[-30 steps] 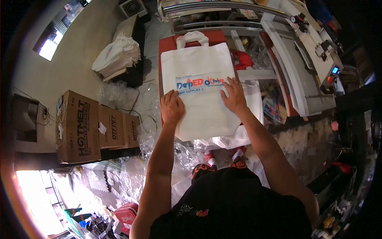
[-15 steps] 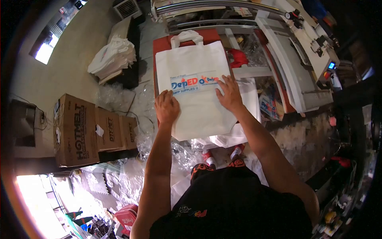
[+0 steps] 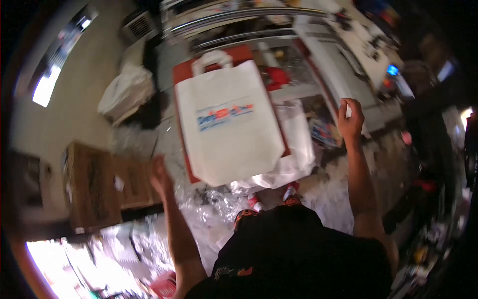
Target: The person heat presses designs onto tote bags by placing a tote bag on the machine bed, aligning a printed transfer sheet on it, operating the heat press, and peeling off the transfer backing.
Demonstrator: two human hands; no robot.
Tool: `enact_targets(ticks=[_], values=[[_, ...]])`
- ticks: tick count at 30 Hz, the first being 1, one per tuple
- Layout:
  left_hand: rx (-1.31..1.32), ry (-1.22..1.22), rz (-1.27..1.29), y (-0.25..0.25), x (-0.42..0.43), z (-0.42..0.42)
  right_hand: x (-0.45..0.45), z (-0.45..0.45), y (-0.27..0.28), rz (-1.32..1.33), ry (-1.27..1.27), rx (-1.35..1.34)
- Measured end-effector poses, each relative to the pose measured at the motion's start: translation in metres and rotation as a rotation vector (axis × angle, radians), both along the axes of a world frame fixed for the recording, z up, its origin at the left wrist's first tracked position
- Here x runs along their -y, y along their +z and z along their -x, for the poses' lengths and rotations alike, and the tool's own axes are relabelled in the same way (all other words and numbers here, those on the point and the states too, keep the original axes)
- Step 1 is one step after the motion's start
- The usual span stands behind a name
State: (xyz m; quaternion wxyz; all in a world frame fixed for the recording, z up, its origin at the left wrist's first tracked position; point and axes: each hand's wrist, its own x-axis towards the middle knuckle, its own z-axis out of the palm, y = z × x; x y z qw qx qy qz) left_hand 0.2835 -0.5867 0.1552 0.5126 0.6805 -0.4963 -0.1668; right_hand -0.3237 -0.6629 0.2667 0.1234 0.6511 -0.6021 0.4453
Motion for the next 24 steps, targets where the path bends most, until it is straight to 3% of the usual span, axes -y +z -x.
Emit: enact_targets(ticks=[1,2,3,4,5,6,7,8,10,11,12,13,14,15,16,18,19,22,23,24], values=[[-0.122,0.057,-0.085,-0.032,-0.022,-0.029,-0.009,0.041,-0.001,0.006,-0.11,-0.097],[-0.068,0.233,-0.224,-0.018,-0.045,-0.019,-0.016,0.083,-0.005,0.007,-0.226,-0.198],[-0.17,0.174,0.035,-0.022,-0.062,-0.006,-0.023,0.117,-0.002,-0.049,-0.371,-0.27],[-0.146,0.216,-0.036,-0.071,-0.086,-0.038,-0.028,0.148,0.003,-0.107,-0.503,-0.335],[0.089,0.192,-0.179,-0.087,-0.112,-0.051,-0.028,0.176,0.004,-0.106,-0.545,-0.347],[0.154,0.134,-0.154,-0.111,-0.132,-0.061,-0.025,0.201,0.003,-0.038,-0.587,-0.494],[0.302,0.229,-0.152,-0.102,-0.148,-0.038,-0.021,0.219,0.004,0.031,-0.608,-0.638],[0.208,0.234,-0.241,-0.152,-0.174,-0.06,-0.015,0.23,0.009,0.033,-0.596,-0.638],[0.042,0.269,-0.331,-0.249,-0.24,-0.09,0.003,0.239,0.013,-0.416,-0.6,-0.388],[0.465,0.097,-0.74,-0.209,-0.259,-0.069,0.01,0.246,0.013,-0.409,-0.602,-0.479],[0.209,0.027,-0.57,-0.266,-0.292,-0.089,0.016,0.25,0.012,-0.359,-0.569,-0.521],[0.325,0.028,-0.734,-0.244,-0.309,-0.067,0.024,0.257,0.009,-0.309,-0.537,-0.563],[0.648,-0.166,-0.806,-0.272,-0.333,-0.078,0.027,0.261,0.005,-0.22,-0.487,-0.552],[0.365,-0.091,-0.964,-0.234,-0.335,-0.051,0.036,0.274,0.001,-0.344,-0.47,-0.593],[0.347,-0.051,-0.97,-0.235,-0.348,-0.046,0.045,0.276,-0.002,-0.467,-0.457,-0.639],[0.669,-0.558,-1.007,-0.257,-0.371,-0.051,0.051,0.248,0.015,-0.555,-0.538,-0.566],[0.34,-0.343,-1.043,-0.24,-0.376,-0.038,0.047,0.24,0.018,-0.661,-0.655,-0.487],[0.345,-0.311,-1.139,-0.249,-0.392,-0.029,0.036,0.226,0.02,-0.604,-0.582,-0.465],[-0.005,-0.076,-1.21,-0.241,-0.395,-0.017,0.035,0.225,0.022,-0.577,-0.56,-0.459],[-0.013,-0.07,-1.203,-0.232,-0.395,-0.007,0.032,0.222,0.016,-0.535,-0.488,-0.421]])
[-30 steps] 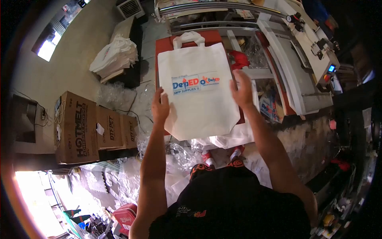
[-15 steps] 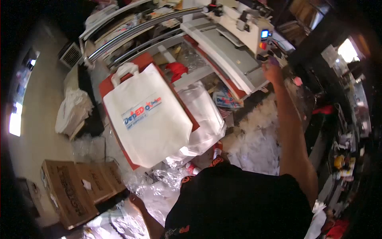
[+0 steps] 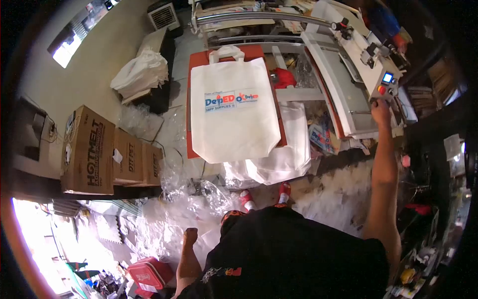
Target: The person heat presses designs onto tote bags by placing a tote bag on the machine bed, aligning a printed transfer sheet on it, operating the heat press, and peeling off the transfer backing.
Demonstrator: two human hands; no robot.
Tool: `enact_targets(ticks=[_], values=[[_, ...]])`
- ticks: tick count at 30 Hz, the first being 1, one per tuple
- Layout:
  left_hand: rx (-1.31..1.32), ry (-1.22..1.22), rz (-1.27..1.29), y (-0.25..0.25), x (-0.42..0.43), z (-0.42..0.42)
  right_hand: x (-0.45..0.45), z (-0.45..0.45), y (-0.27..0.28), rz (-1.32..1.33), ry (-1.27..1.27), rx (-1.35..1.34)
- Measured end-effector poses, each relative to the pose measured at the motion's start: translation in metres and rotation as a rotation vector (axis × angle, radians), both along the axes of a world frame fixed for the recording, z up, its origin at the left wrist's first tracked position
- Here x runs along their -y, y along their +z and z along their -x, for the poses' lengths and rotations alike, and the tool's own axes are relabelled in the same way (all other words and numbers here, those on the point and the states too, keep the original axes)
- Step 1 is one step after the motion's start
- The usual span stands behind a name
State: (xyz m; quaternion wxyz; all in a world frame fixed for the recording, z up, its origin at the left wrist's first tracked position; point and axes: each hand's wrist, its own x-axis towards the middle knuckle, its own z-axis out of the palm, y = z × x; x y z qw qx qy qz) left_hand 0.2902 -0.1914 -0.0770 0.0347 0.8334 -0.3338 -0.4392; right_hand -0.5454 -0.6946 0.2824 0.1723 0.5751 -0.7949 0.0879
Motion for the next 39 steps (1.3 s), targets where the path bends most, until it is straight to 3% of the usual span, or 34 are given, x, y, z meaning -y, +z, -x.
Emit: enact_targets(ticks=[2,3,7,10,12,14,16,17,18,20,25,26,28,31,34,35,39], values=[[0.084,-0.028,0.192,-0.039,-0.016,-0.004,-0.003,-0.012,-0.007,0.071,0.135,0.094],[0.131,0.047,0.081,-0.054,-0.015,-0.003,-0.006,-0.023,-0.009,0.113,0.209,0.124],[0.017,0.1,0.135,-0.063,-0.008,0.038,-0.022,-0.086,-0.001,0.066,0.398,0.289],[0.128,-0.309,0.503,-0.048,0.013,0.09,-0.035,-0.129,0.04,-0.203,0.579,0.41],[0.182,-0.323,0.443,-0.042,0.024,0.127,-0.03,-0.134,0.045,-0.199,0.716,0.324],[0.232,-0.331,0.388,-0.033,0.045,0.165,-0.024,-0.138,0.052,-0.286,0.68,0.288],[-0.037,0.249,0.205,-0.011,0.048,0.21,-0.014,-0.143,0.035,-0.244,0.88,0.423],[0.153,-0.133,0.419,-0.034,0.028,0.215,-0.013,-0.157,0.032,-0.193,0.952,0.415],[0.159,-0.104,0.405,-0.027,0.017,0.239,-0.017,-0.172,0.028,-0.146,1.02,0.413],[-0.033,0.408,0.253,-0.02,0.006,0.279,-0.016,-0.199,0.027,-0.135,1.116,0.454],[0.017,0.496,0.146,-0.031,-0.076,0.367,-0.011,-0.264,0.004,-0.01,1.332,0.506],[-0.153,0.586,0.06,-0.018,-0.088,0.382,-0.011,-0.276,0.004,-0.021,1.349,0.506],[-0.192,0.754,0.017,-0.011,-0.117,0.418,-0.012,-0.299,0.0,-0.036,1.384,0.509],[-0.337,0.954,0.016,-0.003,-0.158,0.459,-0.009,-0.331,-0.013,-0.039,1.407,0.494],[-0.268,1.093,0.084,0.031,-0.16,0.501,-0.004,-0.356,-0.024,0.06,1.5,0.488],[-0.399,1.188,0.141,0.032,-0.167,0.507,-0.003,-0.364,-0.028,0.059,1.507,0.49],[-0.31,1.183,0.192,0.032,-0.181,0.533,-0.02,-0.369,-0.032,0.16,1.531,0.51]])
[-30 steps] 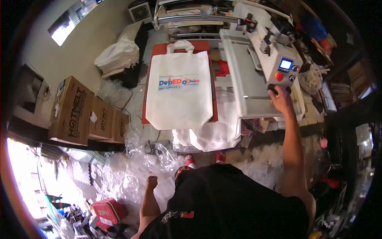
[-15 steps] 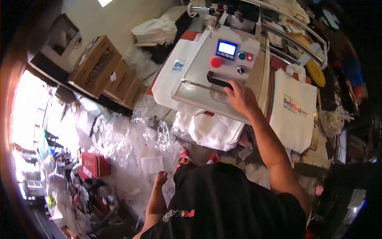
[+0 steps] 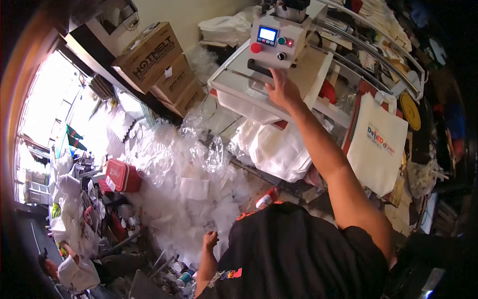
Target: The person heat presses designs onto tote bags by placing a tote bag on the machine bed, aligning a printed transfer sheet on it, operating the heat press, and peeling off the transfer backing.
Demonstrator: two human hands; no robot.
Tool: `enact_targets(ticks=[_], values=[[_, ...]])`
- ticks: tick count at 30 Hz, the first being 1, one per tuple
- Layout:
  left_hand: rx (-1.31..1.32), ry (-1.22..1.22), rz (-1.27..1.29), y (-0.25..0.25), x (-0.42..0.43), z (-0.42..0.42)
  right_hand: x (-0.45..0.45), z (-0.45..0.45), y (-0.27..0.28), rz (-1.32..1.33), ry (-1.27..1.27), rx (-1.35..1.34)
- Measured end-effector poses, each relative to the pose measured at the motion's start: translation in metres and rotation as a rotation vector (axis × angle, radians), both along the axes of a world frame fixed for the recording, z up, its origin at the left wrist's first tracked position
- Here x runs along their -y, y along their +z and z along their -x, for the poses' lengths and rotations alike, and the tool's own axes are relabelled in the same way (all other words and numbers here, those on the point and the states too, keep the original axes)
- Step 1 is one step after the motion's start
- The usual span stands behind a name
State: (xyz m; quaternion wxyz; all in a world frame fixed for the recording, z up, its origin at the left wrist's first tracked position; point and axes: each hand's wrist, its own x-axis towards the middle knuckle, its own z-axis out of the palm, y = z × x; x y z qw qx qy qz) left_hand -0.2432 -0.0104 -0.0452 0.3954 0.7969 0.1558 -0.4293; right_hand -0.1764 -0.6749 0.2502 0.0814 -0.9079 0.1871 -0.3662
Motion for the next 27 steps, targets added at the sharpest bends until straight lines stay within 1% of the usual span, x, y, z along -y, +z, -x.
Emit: enact_targets(ticks=[1,3,5,7,9,10,11,13,14,15,16,17,18,19,20,21,22,23,24,25,26,27], values=[[-0.006,-0.046,-0.009,-0.024,-0.017,0.0,-0.005,0.003,0.003,-0.001,-0.001,0.029],[0.014,0.034,0.016,-0.011,-0.022,0.011,-0.025,0.028,0.009,-0.026,-0.015,0.038],[0.003,0.024,0.017,-0.02,-0.049,0.02,-0.049,0.068,0.015,-0.256,0.021,0.322],[0.009,0.02,0.036,-0.023,-0.065,0.029,-0.068,0.127,0.004,-0.586,-0.036,0.327],[-0.082,-0.008,-0.058,-0.012,-0.075,0.038,-0.064,0.192,-0.034,-0.3,-0.162,0.237],[-0.08,-0.028,-0.087,-0.011,-0.08,0.042,-0.064,0.225,-0.048,-0.414,-0.197,0.206],[-0.073,-0.029,-0.081,-0.024,-0.084,0.044,-0.066,0.256,-0.059,-0.531,-0.23,0.173],[0.361,-0.324,-0.04,-0.056,-0.081,0.039,-0.069,0.309,-0.074,-0.432,-0.319,0.227],[0.667,-0.495,-0.104,-0.03,-0.035,0.026,-0.07,0.331,-0.072,-0.462,-0.399,0.222],[0.619,-0.494,-0.022,0.002,0.024,0.0,-0.07,0.356,-0.07,-0.495,-0.48,0.205],[0.879,-0.573,0.064,0.047,0.1,-0.025,-0.063,0.381,-0.078,-0.471,-0.487,0.192],[0.823,-0.524,0.166,0.069,0.167,-0.061,-0.055,0.401,-0.085,-0.446,-0.494,0.184],[1.024,-0.597,0.159,0.118,0.243,-0.087,-0.051,0.417,-0.084,-0.458,-0.538,0.157],[1.166,-0.605,0.165,0.18,0.313,-0.101,-0.045,0.434,-0.083,-0.46,-0.546,0.167],[1.234,-0.66,0.254,0.209,0.373,-0.13,-0.039,0.453,-0.082,-0.447,-0.566,0.141],[1.219,-0.578,0.3,0.267,0.426,-0.127,-0.029,0.472,-0.081,-0.43,-0.589,0.116],[1.35,-0.639,0.371,0.302,0.471,-0.136,-0.016,0.495,-0.082,-0.487,-0.624,0.109],[1.419,-0.625,0.353,0.325,0.509,-0.145,0.0,0.515,-0.084,-0.49,-0.65,0.123],[1.447,-0.696,0.289,0.33,0.544,-0.171,0.01,0.539,-0.086,-0.398,-0.689,0.107],[1.464,-0.789,0.232,0.325,0.573,-0.202,0.012,0.57,-0.09,-0.314,-0.747,0.078],[1.447,-0.891,0.168,0.298,0.602,-0.246,0.025,0.597,-0.107,-0.436,-0.753,0.193],[1.406,-0.868,0.243,0.331,0.604,-0.216,0.026,0.612,-0.097,-0.461,-0.827,0.146]])
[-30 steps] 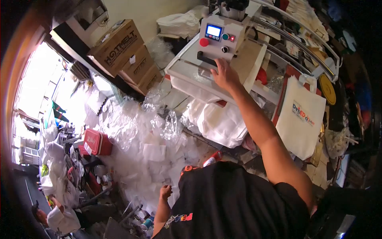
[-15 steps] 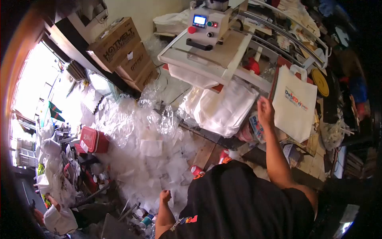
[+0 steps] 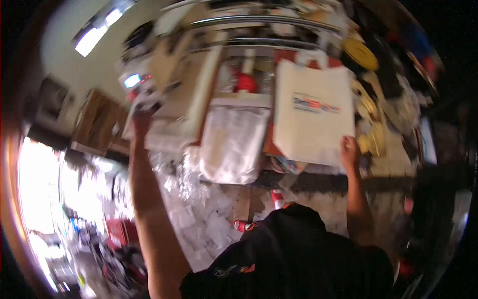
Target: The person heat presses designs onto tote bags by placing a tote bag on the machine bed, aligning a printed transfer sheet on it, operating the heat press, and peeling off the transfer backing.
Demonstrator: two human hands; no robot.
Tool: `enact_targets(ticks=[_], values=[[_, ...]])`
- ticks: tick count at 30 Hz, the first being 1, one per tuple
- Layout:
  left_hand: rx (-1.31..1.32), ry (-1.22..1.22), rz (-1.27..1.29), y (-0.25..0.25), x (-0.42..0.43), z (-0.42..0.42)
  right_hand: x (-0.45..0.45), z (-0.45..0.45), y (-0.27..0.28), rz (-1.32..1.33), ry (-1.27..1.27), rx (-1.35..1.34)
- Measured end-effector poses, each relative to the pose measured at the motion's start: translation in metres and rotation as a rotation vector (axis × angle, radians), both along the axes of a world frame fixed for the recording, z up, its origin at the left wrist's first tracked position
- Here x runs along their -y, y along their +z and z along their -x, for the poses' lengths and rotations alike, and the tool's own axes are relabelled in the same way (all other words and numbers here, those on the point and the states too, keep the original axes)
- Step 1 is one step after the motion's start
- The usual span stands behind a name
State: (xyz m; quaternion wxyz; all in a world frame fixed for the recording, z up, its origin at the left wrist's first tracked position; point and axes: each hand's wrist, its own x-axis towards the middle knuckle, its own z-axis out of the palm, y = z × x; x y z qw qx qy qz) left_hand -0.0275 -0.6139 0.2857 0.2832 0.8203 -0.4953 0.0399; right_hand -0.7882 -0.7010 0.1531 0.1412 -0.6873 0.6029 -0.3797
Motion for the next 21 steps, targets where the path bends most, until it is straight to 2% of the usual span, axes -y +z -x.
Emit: enact_targets(ticks=[1,2,3,4,6,8,10,12,14,15,16,17,18,19,20,21], values=[[-0.065,-0.023,0.041,0.037,0.001,0.035,0.01,0.014,-0.007,0.008,-0.025,0.042],[0.161,-0.074,0.065,-0.042,0.011,-0.083,0.023,0.027,-0.007,0.005,-0.026,0.004],[0.011,0.1,-0.128,0.002,-0.002,-0.036,0.036,0.032,-0.003,-0.042,-0.023,0.026],[-0.015,0.144,-0.093,0.003,-0.002,-0.026,0.048,0.03,0.005,-0.068,-0.045,0.046],[-0.082,0.214,0.055,-0.023,-0.003,-0.031,0.08,0.026,0.019,0.049,0.062,-0.019],[-0.154,0.325,0.164,-0.016,-0.012,0.034,0.115,0.017,0.017,0.049,0.072,0.035],[0.093,0.217,0.093,-0.03,-0.038,0.091,0.15,0.01,0.017,0.041,0.078,0.017],[0.25,0.067,0.082,-0.075,-0.074,0.124,0.184,0.004,0.009,0.015,0.046,-0.121],[-0.215,0.211,-0.086,-0.093,-0.117,0.182,0.201,0.005,-0.002,-0.047,0.02,-0.185],[-0.296,0.217,-0.084,-0.101,-0.125,0.201,0.209,0.002,-0.006,-0.104,0.001,-0.247],[-0.366,0.255,-0.071,-0.101,-0.145,0.211,0.216,0.001,0.0,-0.34,-0.011,-0.377],[-0.313,0.262,-0.033,-0.089,-0.153,0.212,0.233,0.012,-0.043,-0.149,-0.03,-0.384],[-0.256,0.281,0.006,-0.075,-0.143,0.206,0.241,0.011,-0.035,-0.275,0.065,-0.337],[-0.061,0.241,0.05,-0.056,-0.131,0.197,0.26,0.021,-0.06,-0.295,0.087,-0.289],[-0.069,0.254,0.083,-0.032,-0.112,0.191,0.28,0.032,-0.084,-0.315,0.109,-0.241],[-0.155,0.212,0.176,-0.02,-0.088,0.173,0.288,0.041,-0.106,-0.333,0.108,-0.026]])
